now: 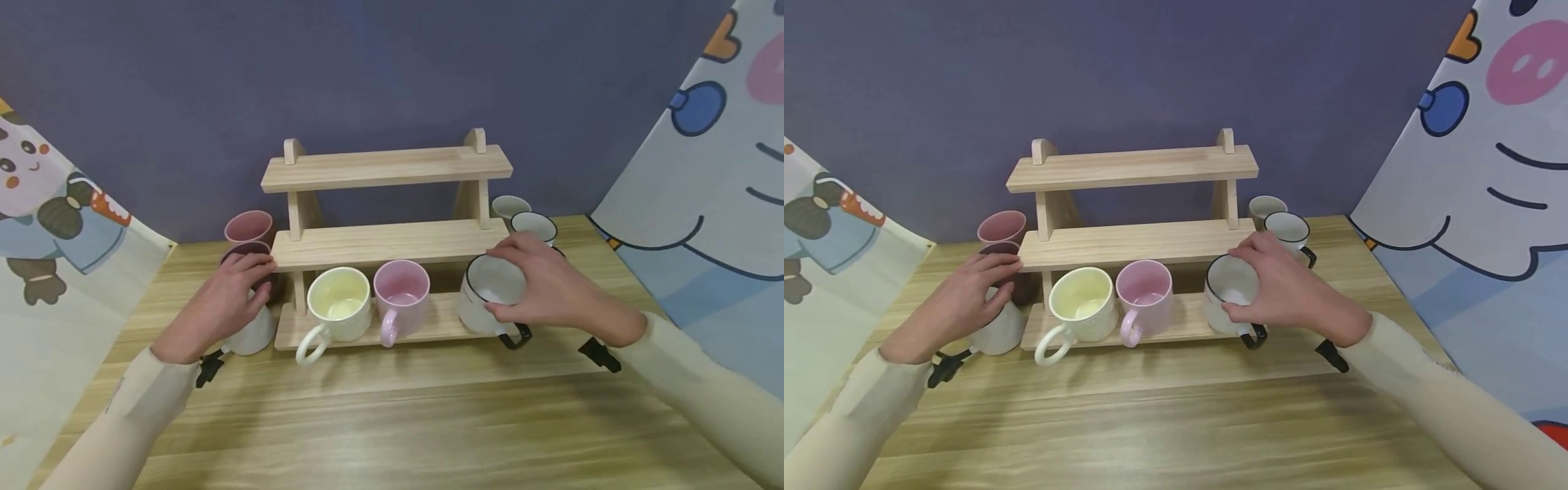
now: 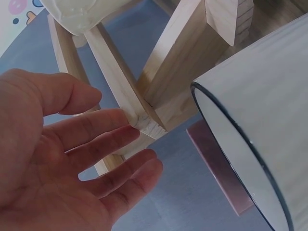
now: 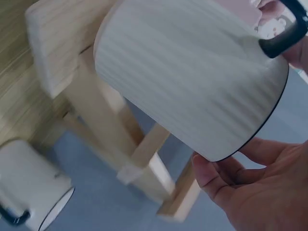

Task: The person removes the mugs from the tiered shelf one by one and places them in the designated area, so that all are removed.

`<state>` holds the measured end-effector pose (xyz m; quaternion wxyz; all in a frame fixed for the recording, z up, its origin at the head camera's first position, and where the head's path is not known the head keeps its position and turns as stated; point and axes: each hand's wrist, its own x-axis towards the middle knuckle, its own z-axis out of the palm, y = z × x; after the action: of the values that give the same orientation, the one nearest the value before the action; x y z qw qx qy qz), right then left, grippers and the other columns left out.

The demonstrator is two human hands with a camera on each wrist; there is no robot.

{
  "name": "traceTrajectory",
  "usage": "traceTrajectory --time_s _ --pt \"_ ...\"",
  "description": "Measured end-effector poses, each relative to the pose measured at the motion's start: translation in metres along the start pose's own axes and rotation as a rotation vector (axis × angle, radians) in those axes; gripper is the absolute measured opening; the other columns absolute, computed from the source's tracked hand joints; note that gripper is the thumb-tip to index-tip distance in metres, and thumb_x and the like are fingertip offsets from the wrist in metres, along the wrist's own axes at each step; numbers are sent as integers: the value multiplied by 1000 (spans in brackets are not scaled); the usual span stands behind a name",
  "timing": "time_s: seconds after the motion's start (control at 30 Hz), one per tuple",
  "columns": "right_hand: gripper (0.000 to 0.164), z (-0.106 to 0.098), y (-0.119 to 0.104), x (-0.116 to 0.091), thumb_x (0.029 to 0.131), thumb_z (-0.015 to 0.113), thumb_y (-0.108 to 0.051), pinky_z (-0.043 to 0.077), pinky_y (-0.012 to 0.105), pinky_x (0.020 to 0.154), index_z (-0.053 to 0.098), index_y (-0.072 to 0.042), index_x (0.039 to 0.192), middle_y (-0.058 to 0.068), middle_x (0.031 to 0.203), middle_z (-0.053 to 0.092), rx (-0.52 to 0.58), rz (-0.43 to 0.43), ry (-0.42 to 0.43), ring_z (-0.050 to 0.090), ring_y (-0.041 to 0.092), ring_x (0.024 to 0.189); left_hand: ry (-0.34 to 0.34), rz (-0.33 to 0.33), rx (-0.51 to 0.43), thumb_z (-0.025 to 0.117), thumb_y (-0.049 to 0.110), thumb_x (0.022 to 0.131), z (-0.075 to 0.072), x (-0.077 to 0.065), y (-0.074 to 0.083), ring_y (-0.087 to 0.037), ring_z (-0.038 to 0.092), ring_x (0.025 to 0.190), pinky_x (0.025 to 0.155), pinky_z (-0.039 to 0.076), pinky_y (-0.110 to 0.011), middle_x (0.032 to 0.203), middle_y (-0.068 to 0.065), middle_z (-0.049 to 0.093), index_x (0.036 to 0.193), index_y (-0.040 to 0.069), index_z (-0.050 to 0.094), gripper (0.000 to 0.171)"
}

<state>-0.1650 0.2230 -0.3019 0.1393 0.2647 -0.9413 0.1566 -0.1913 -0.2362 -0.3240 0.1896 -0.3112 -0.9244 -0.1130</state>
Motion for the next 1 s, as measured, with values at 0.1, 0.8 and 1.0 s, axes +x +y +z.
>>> traceTrajectory --time_s 0.1,0.8,1.0 --pt "67 -9 6 -11 60 83 -38 45 46 77 65 -4 115 7 114 51 -15 31 12 48 26 105 -10 -8 -2 63 2 82 0 -1 0 -40 49 105 91 39 -52 117 -24 57 113 -9 63 33" --pt "74 -16 96 -37 64 85 -36 39 57 80 59 1 122 17 119 47 -3 257 -60 41 35 109 -4 -1 -1 63 2 81 0 -1 -1 -41 49 105 91 38 -52 116 -25 58 113 -9 63 34" --pt "72 2 109 -31 65 84 -33 39 56 82 58 2 123 18 121 47 35 251 -70 43 36 111 -9 -3 3 63 3 82 0 0 -1 -40 49 105 92 38 -52 116 -24 58 114 -9 63 34"
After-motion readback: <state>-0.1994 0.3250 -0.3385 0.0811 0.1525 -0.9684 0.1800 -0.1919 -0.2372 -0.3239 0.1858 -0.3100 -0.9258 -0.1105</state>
